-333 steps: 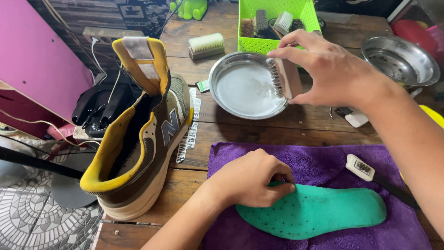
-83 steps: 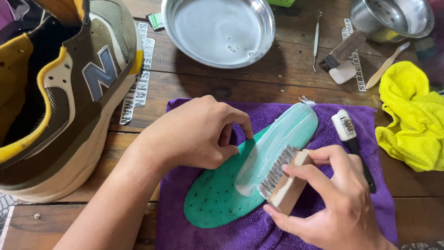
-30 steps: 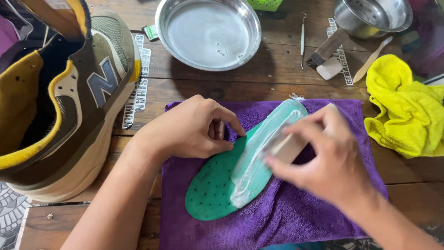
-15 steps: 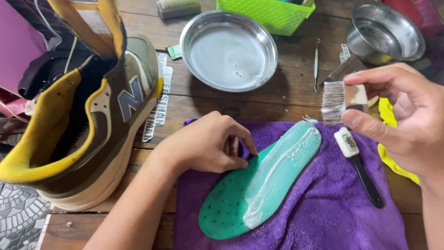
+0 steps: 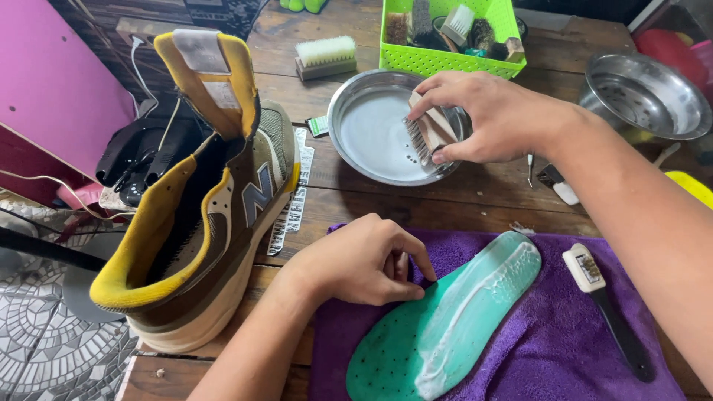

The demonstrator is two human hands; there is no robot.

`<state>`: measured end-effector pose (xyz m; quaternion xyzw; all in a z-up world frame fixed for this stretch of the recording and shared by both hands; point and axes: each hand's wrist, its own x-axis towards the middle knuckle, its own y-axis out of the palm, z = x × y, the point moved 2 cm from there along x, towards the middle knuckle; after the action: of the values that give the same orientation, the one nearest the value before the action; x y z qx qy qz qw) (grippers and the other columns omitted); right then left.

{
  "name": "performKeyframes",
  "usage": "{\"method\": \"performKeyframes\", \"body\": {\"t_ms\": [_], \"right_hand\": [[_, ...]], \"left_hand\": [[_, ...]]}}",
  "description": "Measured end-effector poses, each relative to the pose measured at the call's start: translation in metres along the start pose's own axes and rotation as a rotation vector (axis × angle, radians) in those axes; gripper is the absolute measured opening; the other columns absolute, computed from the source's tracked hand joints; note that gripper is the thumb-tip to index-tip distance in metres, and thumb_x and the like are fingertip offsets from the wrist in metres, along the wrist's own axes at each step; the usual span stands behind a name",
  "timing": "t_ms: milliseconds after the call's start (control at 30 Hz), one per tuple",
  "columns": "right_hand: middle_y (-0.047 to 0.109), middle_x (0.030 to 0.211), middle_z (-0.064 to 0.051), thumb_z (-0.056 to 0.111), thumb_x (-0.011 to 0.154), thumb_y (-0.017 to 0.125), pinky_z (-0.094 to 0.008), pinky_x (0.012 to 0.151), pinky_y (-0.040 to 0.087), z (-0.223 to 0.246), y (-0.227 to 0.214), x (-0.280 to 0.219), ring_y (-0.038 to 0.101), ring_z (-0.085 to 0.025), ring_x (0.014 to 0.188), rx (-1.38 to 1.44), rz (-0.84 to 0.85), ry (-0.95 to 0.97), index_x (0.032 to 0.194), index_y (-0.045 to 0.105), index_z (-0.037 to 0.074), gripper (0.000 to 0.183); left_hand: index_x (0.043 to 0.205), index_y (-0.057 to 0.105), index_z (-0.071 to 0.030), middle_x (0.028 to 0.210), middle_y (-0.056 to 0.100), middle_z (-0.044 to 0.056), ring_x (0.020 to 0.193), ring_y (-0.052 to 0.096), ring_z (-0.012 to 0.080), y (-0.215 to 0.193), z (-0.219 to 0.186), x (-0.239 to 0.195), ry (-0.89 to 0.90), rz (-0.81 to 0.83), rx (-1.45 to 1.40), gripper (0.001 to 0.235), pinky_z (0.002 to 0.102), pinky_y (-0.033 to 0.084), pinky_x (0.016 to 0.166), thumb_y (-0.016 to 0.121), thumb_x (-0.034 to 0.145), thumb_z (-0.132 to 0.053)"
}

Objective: The person scrubs a green shoe insole with a brush and soapy water on a purple towel. They use a larger brush for the main surface and a smaller brush for the edges and perforations, repeatedly dipping the brushes into a metal bowl of water.

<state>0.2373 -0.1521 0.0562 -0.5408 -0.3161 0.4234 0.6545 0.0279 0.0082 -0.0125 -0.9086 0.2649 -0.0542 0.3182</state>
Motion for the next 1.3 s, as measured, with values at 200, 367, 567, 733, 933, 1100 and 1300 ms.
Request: {"method": "performKeyframes", "body": {"t_ms": [200, 367, 567, 733, 933, 1100, 1300], "right_hand": [[0.06, 0.164, -0.005, 0.027, 0.072, 0.101, -0.045, 0.124, 0.039, 0.008, 0.0, 0.005, 0.056, -0.027, 0.151, -0.008, 0.045, 0.061, 0.138, 0.078, 0.029, 0.07], [0.06, 0.162, -0.006, 0.026, 0.07, 0.103, -0.046, 0.123, 0.04, 0.009, 0.0, 0.003, 0.057, -0.028, 0.15, -0.019, 0.029, 0.047, 0.137, 0.078, 0.027, 0.071], [0.059, 0.161, -0.012, 0.023, 0.069, 0.104, -0.05, 0.121, 0.043, 0.021, -0.006, -0.01, 0.057, -0.033, 0.149, -0.035, -0.017, 0.045, 0.137, 0.077, 0.024, 0.073], [0.057, 0.157, -0.022, 0.018, 0.067, 0.106, -0.054, 0.122, 0.046, 0.019, -0.001, -0.037, 0.056, -0.041, 0.151, -0.049, -0.206, -0.118, 0.14, 0.077, 0.013, 0.078], [0.058, 0.163, -0.016, 0.01, 0.068, 0.1, -0.056, 0.109, 0.057, 0.03, -0.002, -0.066, 0.064, -0.038, 0.144, -0.129, -0.301, -0.138, 0.137, 0.077, 0.015, 0.074], [0.056, 0.169, -0.012, 0.002, 0.071, 0.087, -0.061, 0.11, 0.059, 0.047, -0.007, -0.074, 0.058, -0.039, 0.153, -0.219, -0.203, -0.164, 0.138, 0.076, 0.019, 0.069], [0.056, 0.171, -0.007, 0.006, 0.069, 0.085, -0.059, 0.101, 0.06, 0.046, -0.008, -0.075, 0.061, -0.036, 0.148, -0.217, -0.087, -0.106, 0.138, 0.075, 0.023, 0.071]], "left_hand": [[0.105, 0.089, -0.029, 0.072, 0.078, -0.004, 0.066, 0.074, 0.0113, 0.002, 0.003, 0.0, 0.008, -0.003, 0.004, 0.024, 0.029, 0.058, 0.07, 0.088, 0.081, -0.029], [0.104, 0.089, -0.03, 0.072, 0.078, -0.004, 0.066, 0.074, 0.0113, -0.001, -0.002, -0.002, -0.023, 0.009, 0.008, 0.023, 0.029, 0.058, 0.07, 0.087, 0.081, -0.028], [0.105, 0.09, -0.029, 0.071, 0.077, -0.004, 0.065, 0.074, 0.011, 0.0, -0.001, -0.001, -0.011, 0.002, 0.013, 0.024, 0.028, 0.058, 0.07, 0.087, 0.081, -0.029], [0.106, 0.09, -0.03, 0.072, 0.077, -0.004, 0.065, 0.073, 0.0118, 0.0, -0.001, -0.002, -0.017, 0.006, 0.018, 0.025, 0.029, 0.058, 0.07, 0.086, 0.082, -0.03], [0.106, 0.09, -0.03, 0.072, 0.077, -0.004, 0.065, 0.073, 0.0118, 0.0, -0.001, -0.002, -0.007, 0.007, 0.028, 0.024, 0.03, 0.057, 0.068, 0.087, 0.082, -0.03], [0.105, 0.09, -0.03, 0.072, 0.077, -0.004, 0.065, 0.073, 0.0116, 0.0, -0.001, -0.001, -0.005, -0.001, 0.033, 0.023, 0.029, 0.058, 0.069, 0.087, 0.082, -0.03], [0.106, 0.091, -0.031, 0.07, 0.076, -0.005, 0.064, 0.072, 0.0107, 0.001, 0.001, -0.001, 0.006, -0.006, 0.036, 0.024, 0.029, 0.057, 0.069, 0.088, 0.082, -0.03]]}}
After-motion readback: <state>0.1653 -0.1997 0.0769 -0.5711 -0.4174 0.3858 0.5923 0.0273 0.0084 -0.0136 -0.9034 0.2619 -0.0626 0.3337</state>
